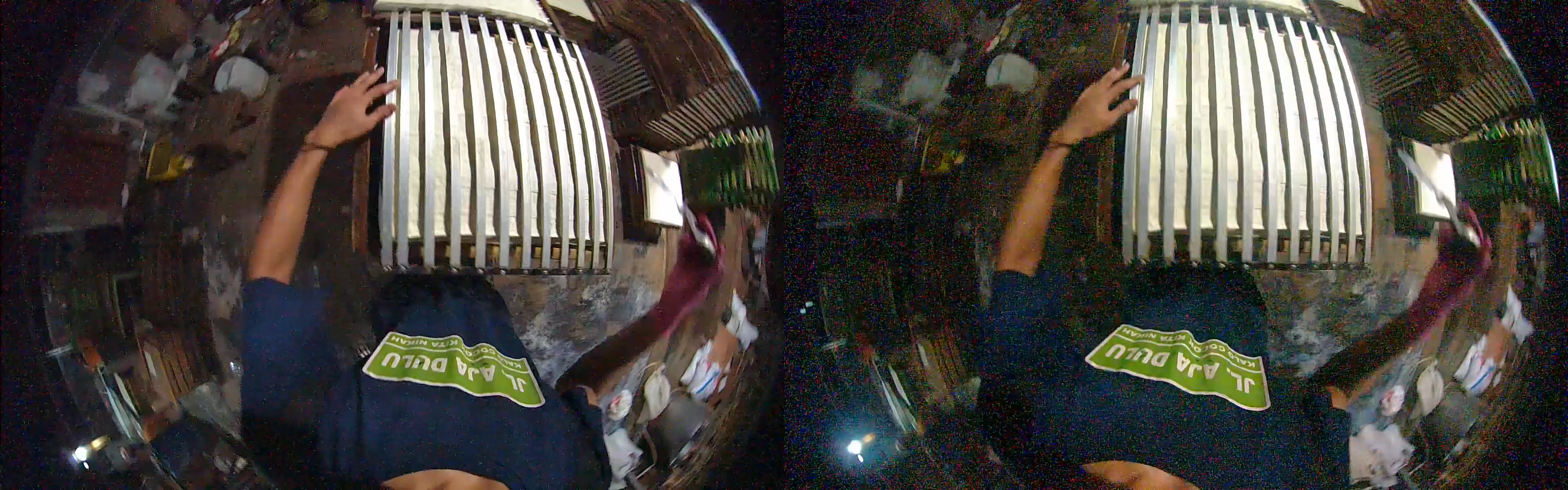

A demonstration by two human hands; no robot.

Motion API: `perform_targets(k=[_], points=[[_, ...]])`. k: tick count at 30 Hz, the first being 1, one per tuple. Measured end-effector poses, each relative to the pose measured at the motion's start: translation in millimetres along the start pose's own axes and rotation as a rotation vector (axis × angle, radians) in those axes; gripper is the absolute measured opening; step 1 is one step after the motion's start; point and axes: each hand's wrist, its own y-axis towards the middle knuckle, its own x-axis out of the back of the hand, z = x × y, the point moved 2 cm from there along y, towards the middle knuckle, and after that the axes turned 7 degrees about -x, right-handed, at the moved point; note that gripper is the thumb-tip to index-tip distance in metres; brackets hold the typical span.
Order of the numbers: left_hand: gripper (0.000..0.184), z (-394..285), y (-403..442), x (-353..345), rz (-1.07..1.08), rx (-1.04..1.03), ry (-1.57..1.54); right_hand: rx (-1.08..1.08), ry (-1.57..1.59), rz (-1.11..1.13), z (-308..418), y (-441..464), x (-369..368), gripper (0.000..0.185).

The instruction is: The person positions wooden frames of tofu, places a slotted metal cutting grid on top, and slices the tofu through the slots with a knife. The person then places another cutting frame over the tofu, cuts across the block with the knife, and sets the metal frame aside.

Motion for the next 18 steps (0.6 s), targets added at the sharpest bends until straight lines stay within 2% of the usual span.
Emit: perform_targets(k=[3,4,6,7,8,10,13,15,18], points=[[0.056,1.0,-3.5,-10.1,-0.061,0.050,-0.129,0.151,-0.266,0.235,-15.3,-3.5,-98.9,0.048],[0.056,-1.3,-3.2,-13.4,-0.069,0.101,-0.174,0.067,0.014,0.211,-37.1,4.7,-128.5,0.038],[0.058,-11.7,-1.5,-13.5,-0.069,0.209,-0.171,0.128,-0.017,0.419,-53.1,3.1,-199.8,0.031],[0.059,-14.5,-1.3,-14.5,-0.099,0.216,-0.195,0.214,-0.136,0.456,-65.0,12.4,-231.2,0.029],[0.060,-16.6,-1.8,-16.8,-0.128,0.223,-0.220,0.176,-0.079,0.467,-71.4,11.8,-270.7,0.026],[0.063,-21.6,-0.3,-24.7,-0.145,0.281,-0.199,-0.001,0.016,0.520,-89.7,21.3,-344.9,0.029],[0.057,-33.2,1.1,-11.4,-0.150,0.298,-0.200,0.058,-0.203,0.584,-129.2,43.6,-417.3,0.033],[0.050,-26.9,1.7,-8.4,-0.002,0.328,-0.114,0.058,-0.270,0.575,-156.4,51.8,-462.5,0.035],[0.046,-37.5,2.9,6.6,0.039,0.364,0.026,0.109,-0.461,0.594,-179.8,55.0,-500.6,0.036]])
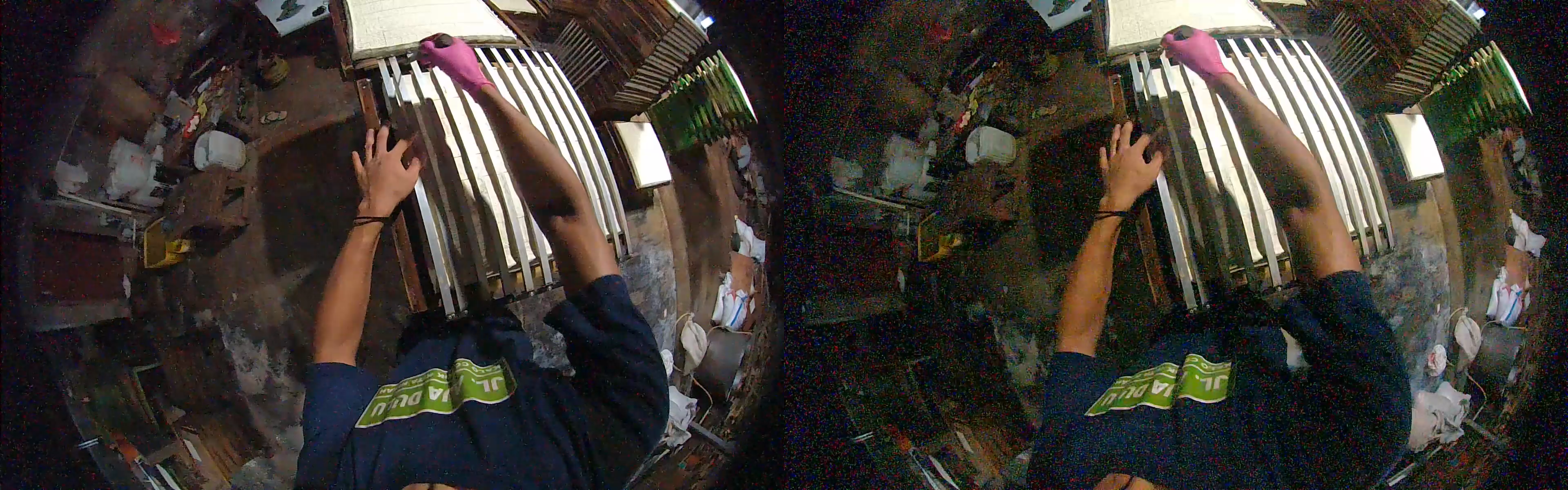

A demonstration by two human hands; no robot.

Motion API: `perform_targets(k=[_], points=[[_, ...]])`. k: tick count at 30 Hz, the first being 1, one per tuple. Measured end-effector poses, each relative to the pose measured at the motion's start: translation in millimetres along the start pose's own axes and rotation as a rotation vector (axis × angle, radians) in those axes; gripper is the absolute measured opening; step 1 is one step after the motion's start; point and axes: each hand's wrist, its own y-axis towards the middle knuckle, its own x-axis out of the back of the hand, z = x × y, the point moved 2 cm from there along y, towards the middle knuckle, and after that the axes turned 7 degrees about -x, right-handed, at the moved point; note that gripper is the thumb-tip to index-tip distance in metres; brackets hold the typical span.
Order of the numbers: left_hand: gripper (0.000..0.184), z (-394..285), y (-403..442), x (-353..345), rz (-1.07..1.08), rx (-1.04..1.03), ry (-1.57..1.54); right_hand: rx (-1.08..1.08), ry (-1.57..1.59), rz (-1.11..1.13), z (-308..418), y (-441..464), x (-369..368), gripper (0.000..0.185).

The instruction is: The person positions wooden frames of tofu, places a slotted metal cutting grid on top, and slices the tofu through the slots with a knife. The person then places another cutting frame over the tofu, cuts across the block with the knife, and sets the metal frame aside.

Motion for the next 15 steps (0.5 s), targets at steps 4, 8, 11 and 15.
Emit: perform_targets(k=[4,8,11,15], points=[[0.043,-7.9,-8.3,-8.2,-0.091,0.020,-0.053,0.130,-0.111,-0.045,-26.7,8.3,-33.4,0.038],[0.045,-7.0,-9.4,-16.7,-0.077,0.059,-0.033,0.223,-0.193,-0.126,-37.5,-26.7,-45.5,0.046],[0.046,3.0,-5.4,-28.0,-0.024,0.082,0.033,0.144,-0.068,0.004,-19.1,-96.7,-29.8,0.035],[0.045,-2.6,-7.0,-17.4,-0.059,0.061,-0.138,0.122,-0.083,0.051,-22.0,-210.4,-12.7,0.047]])
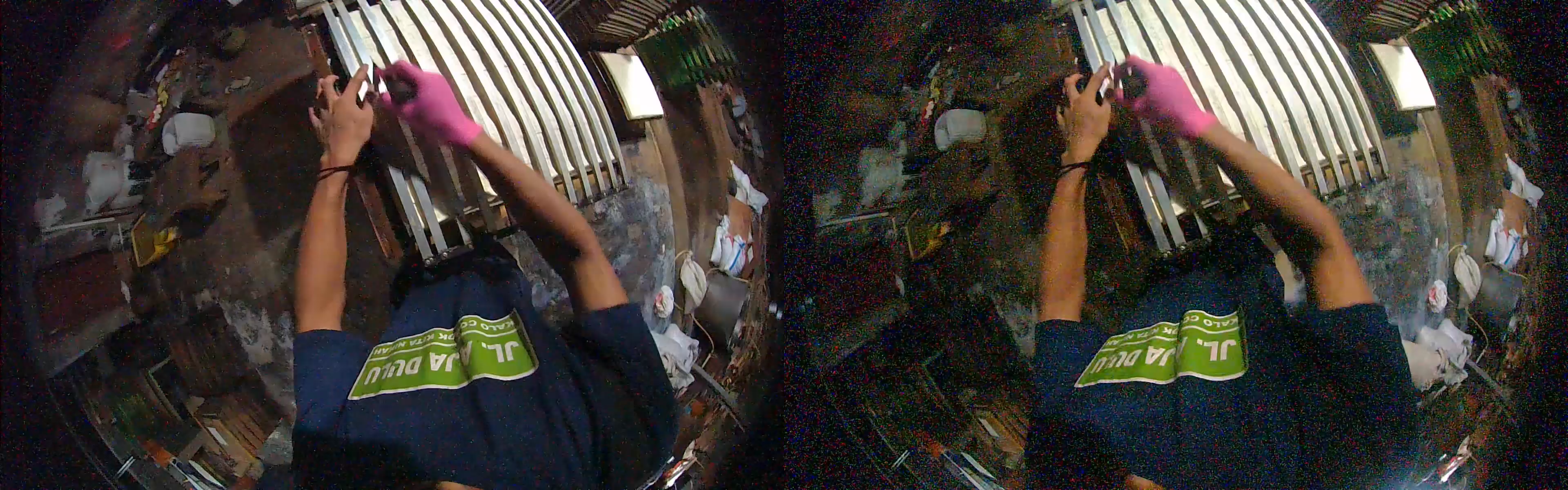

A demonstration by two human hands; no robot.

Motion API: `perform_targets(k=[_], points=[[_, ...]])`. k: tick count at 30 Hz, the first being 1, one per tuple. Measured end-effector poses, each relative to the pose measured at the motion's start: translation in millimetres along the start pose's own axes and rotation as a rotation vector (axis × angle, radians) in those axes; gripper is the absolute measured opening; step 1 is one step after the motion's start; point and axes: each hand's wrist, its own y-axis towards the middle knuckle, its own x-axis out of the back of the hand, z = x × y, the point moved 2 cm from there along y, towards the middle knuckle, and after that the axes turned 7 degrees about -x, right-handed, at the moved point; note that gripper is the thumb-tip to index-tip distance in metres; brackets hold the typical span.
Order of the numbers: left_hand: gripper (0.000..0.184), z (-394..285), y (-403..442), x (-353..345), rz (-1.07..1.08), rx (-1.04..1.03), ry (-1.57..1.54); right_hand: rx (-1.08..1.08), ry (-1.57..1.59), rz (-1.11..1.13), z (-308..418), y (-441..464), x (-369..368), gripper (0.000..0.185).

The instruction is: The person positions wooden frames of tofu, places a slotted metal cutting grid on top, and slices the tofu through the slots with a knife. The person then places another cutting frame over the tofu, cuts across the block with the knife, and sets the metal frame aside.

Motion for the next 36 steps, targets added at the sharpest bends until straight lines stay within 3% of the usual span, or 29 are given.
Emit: perform_targets(k=[2,3,5,7,8,13,15,18,19,21,22,24,25,26,27,28,30,33,36], points=[[0.045,-7.1,0.7,2.8,0.013,0.052,-0.040,-0.049,0.049,0.033,17.2,-66.0,16.6,0.053],[0.045,0.2,1.3,-4.9,-0.041,0.000,-0.033,-0.276,0.162,0.149,32.1,-100.1,26.0,0.056],[0.047,-0.1,1.0,-4.4,-0.055,-0.011,0.106,-0.124,0.049,0.121,47.4,-167.5,40.4,0.066],[0.048,-0.1,4.0,-2.7,-0.053,-0.024,0.116,-0.163,0.084,0.110,74.4,-209.5,55.0,0.044],[0.048,0.7,1.8,-2.6,-0.054,-0.036,0.125,-0.283,0.109,0.180,84.3,-224.7,63.7,0.035],[0.048,-0.4,3.5,-1.0,-0.036,-0.061,0.167,-0.249,0.108,0.187,102.6,-237.4,85.6,0.030],[0.048,-5.0,3.4,4.1,0.017,-0.036,0.196,-0.265,0.062,0.277,101.4,-218.9,91.8,0.026],[0.048,-14.9,1.3,11.7,-0.020,-0.085,0.272,-0.236,0.136,0.144,104.7,-167.1,118.8,0.014],[0.048,-13.1,2.1,9.3,-0.004,-0.112,0.339,-0.217,0.175,0.100,103.8,-145.8,129.0,0.015],[0.046,-15.7,3.7,11.1,-0.034,-0.154,0.363,-0.231,-0.046,0.000,93.2,-78.7,142.7,0.026],[0.045,-18.2,2.5,13.1,-0.028,-0.188,0.378,-0.069,-0.070,-0.072,85.2,-35.3,146.1,0.038],[0.046,-21.6,1.4,14.5,-0.014,-0.192,0.384,0.055,0.087,-0.183,57.7,56.1,131.5,0.047],[0.048,-22.1,2.3,16.3,0.010,-0.192,0.386,0.064,-0.104,-0.165,55.4,93.2,124.2,0.027],[0.046,-20.7,-1.6,17.5,-0.020,-0.212,0.331,-0.007,0.036,-0.116,37.7,129.4,108.5,0.028],[0.043,1.6,3.9,-1.2,-0.062,-0.180,0.377,-0.086,-0.116,-0.077,34.6,154.3,98.8,0.032],[0.042,-10.4,7.6,7.5,0.026,-0.136,0.444,-0.008,-0.152,-0.082,11.5,187.8,79.9,0.044],[0.042,-29.1,2.8,16.4,0.110,-0.098,0.519,-0.022,-0.232,-0.058,-5.4,216.0,51.3,0.039],[0.042,-33.2,3.1,21.4,0.057,-0.048,0.297,0.080,-0.218,-0.057,-37.6,226.7,15.9,0.037],[0.044,-27.5,-0.2,17.0,0.065,-0.042,0.288,0.153,-0.182,-0.111,-33.1,178.4,10.2,0.035]])
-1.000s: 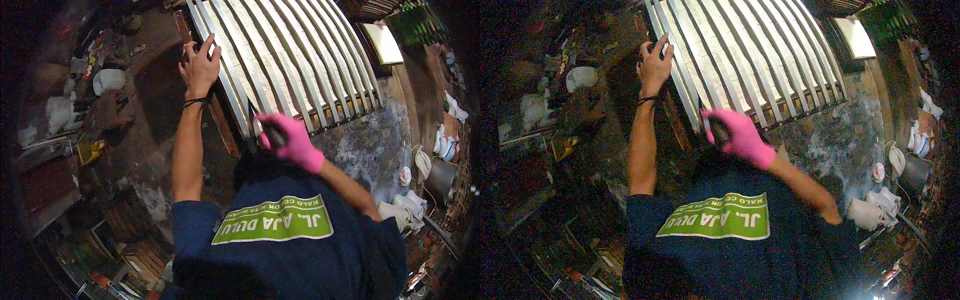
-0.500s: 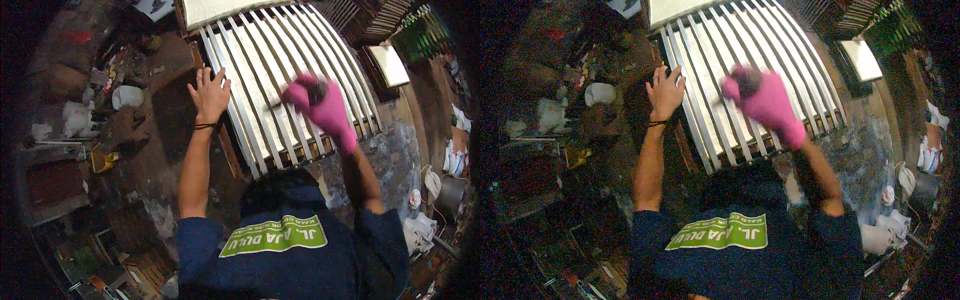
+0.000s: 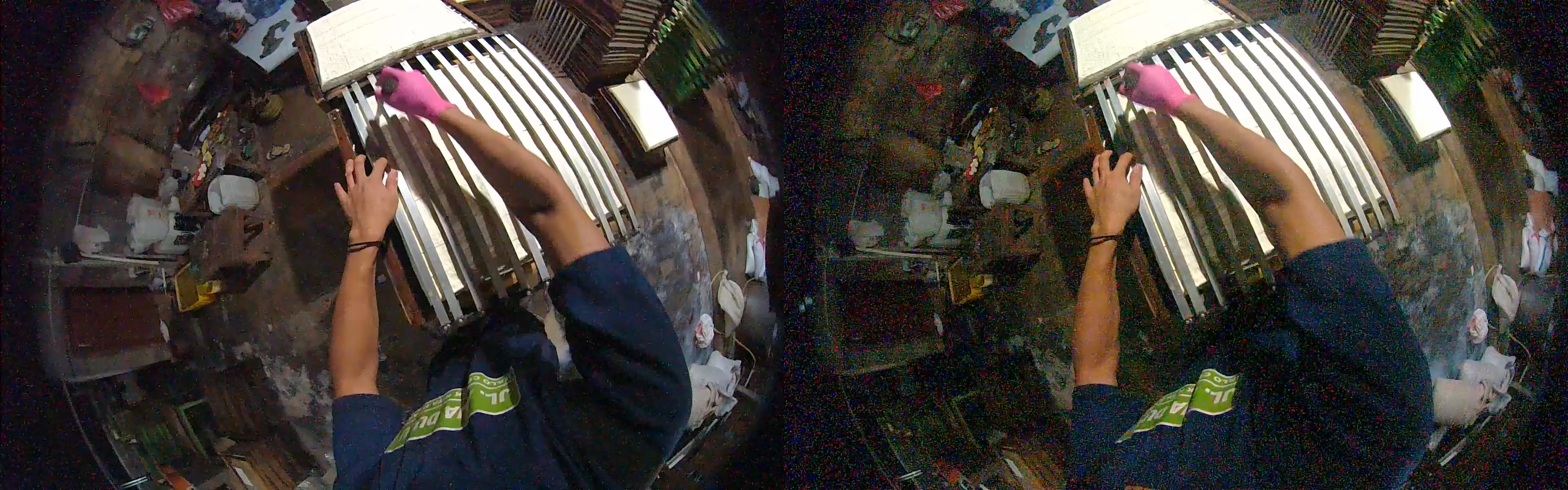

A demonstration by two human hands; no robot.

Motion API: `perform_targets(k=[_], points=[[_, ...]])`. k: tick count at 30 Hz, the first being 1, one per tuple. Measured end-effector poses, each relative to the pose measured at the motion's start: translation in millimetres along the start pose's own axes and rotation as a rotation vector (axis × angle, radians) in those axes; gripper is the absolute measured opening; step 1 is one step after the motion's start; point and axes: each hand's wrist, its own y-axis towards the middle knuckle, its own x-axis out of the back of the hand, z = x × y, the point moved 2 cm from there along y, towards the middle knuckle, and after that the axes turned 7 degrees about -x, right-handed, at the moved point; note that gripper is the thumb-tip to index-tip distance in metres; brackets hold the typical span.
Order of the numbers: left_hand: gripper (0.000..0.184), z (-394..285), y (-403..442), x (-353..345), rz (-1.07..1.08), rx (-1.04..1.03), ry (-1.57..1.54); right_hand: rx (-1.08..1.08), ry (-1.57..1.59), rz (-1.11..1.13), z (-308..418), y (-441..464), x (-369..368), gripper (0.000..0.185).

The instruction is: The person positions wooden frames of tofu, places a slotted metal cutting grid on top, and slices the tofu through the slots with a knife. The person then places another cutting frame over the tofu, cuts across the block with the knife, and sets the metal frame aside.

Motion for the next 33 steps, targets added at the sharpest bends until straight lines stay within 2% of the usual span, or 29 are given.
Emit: perform_targets(k=[5,7,9,13,21,22,23,24,25,26,27,28,29,31,32,33], points=[[0.045,3.9,4.3,-6.9,-0.054,-0.052,0.077,-0.090,0.201,0.137,48.5,-169.6,58.6,0.021],[0.045,7.1,5.1,-10.8,-0.083,-0.077,0.090,-0.333,0.307,0.266,75.1,-247.3,87.6,0.026],[0.045,9.4,5.6,-11.4,-0.033,-0.089,0.083,-0.130,0.147,0.151,102.4,-318.9,111.7,0.031],[0.045,13.5,2.0,-6.2,-0.031,-0.063,-0.045,-0.244,0.136,0.169,156.9,-391.8,156.5,0.029],[0.045,3.1,9.8,0.3,0.031,-0.021,0.069,-0.279,0.170,0.239,150.8,-361.2,185.9,0.020],[0.046,-0.1,9.1,0.6,-0.036,-0.061,0.124,-0.311,0.178,0.241,149.0,-346.7,193.6,0.020],[0.048,-7.7,6.5,3.1,-0.083,-0.094,0.197,-0.270,0.272,0.183,147.8,-321.6,207.5,0.020],[0.050,-14.4,7.5,-3.3,-0.179,-0.118,0.181,-0.256,0.203,0.097,140.7,-297.4,214.2,0.019],[0.052,-21.9,5.4,-8.7,-0.262,-0.145,0.166,-0.332,0.122,0.049,118.8,-273.1,213.3,0.020],[0.055,-31.3,2.9,-11.0,-0.248,-0.167,0.179,-0.350,0.090,-0.046,114.6,-230.7,214.7,0.024],[0.058,-40.5,3.5,-14.5,-0.229,-0.190,0.193,-0.149,0.102,-0.140,92.1,-185.6,211.8,0.029],[0.057,-44.9,1.3,-20.4,-0.187,-0.199,0.217,-0.200,0.127,-0.130,70.9,-142.9,202.8,0.029],[0.057,-47.8,-4.6,-23.9,-0.121,-0.186,0.229,-0.100,0.259,-0.200,41.1,-100.8,182.8,0.032],[0.054,-40.2,-14.4,-33.4,-0.147,-0.207,0.086,-0.110,0.428,-0.125,22.5,-38.8,153.8,0.030],[0.052,-44.5,-12.9,-28.5,-0.108,-0.169,0.185,-0.213,0.356,0.006,4.0,-16.5,137.5,0.037],[0.051,-50.5,-10.2,-24.9,-0.057,-0.128,0.280,-0.233,0.232,-0.045,0.4,-4.2,123.3,0.035]])
